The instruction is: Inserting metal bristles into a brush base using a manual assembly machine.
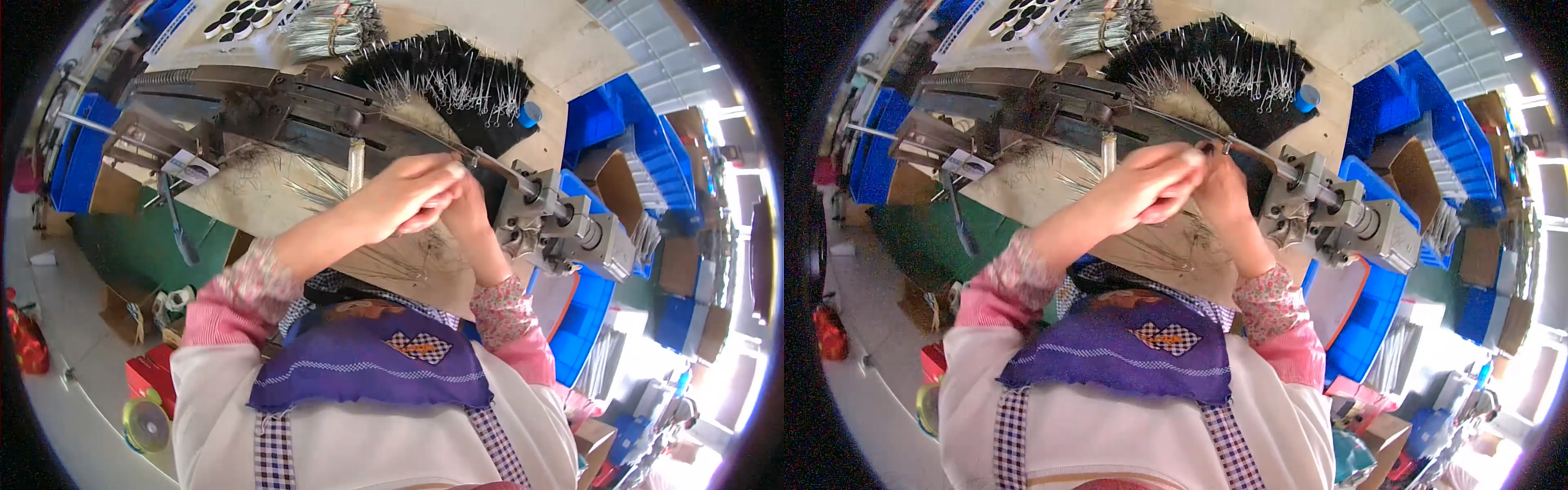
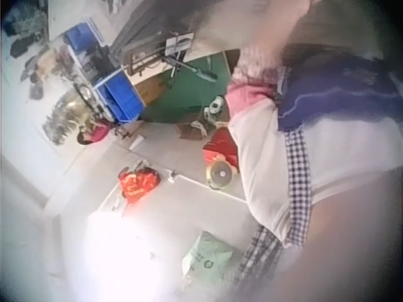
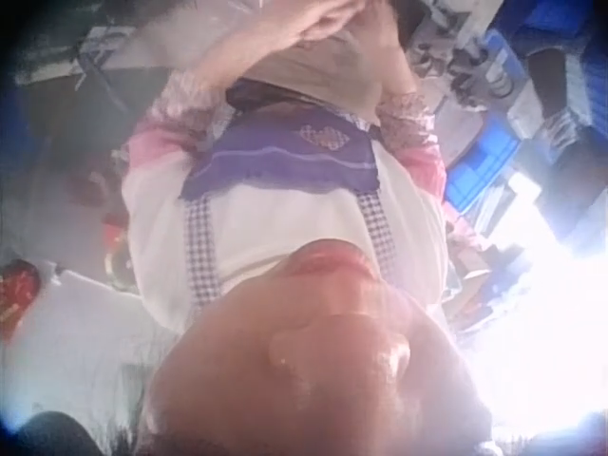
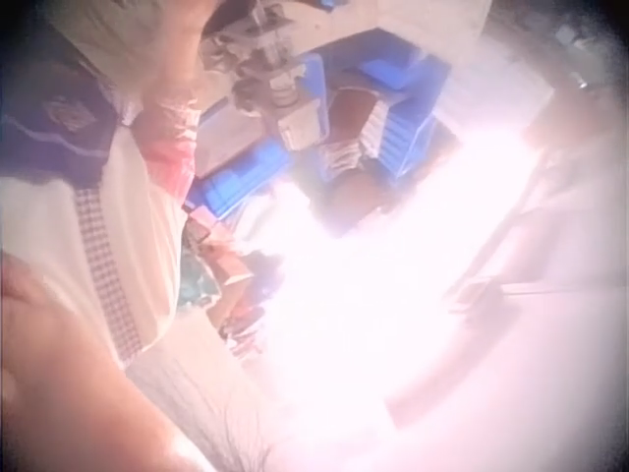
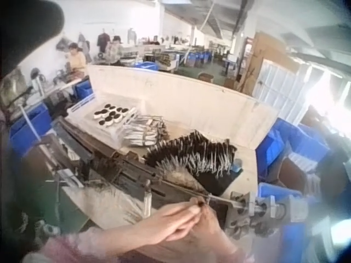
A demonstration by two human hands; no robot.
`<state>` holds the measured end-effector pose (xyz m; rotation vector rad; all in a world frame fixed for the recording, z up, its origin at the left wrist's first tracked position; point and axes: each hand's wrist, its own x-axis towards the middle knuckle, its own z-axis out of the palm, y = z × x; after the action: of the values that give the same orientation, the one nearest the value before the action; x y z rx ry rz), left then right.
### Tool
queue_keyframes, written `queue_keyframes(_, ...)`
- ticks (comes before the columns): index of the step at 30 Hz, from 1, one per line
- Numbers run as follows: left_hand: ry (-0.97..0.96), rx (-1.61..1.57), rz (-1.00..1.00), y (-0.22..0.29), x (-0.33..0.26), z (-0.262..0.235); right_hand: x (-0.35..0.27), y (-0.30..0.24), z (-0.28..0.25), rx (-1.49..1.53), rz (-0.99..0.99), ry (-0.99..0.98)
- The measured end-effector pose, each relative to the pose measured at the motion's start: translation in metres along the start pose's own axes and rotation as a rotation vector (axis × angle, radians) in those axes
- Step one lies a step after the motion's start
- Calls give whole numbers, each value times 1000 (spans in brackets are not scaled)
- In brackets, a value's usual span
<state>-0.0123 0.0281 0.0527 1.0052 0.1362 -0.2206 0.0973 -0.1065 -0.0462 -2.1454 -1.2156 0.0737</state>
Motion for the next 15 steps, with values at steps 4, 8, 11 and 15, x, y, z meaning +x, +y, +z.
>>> queue_keyframes(4, 168, -143, -26, -20, 34, -13, -35, -41, -28, -232, 9, -37)
queue_keyframes(8, 408, -97, 181, -27, 30, -12, -57, -72, -88, -164, 94, -282)
queue_keyframes(11, 521, -82, 310, -33, 32, -20, -10, -66, -120, -141, -149, 99)
queue_keyframes(15, 488, -20, 349, -32, 32, -18, 72, -45, -100, -185, -204, 234)
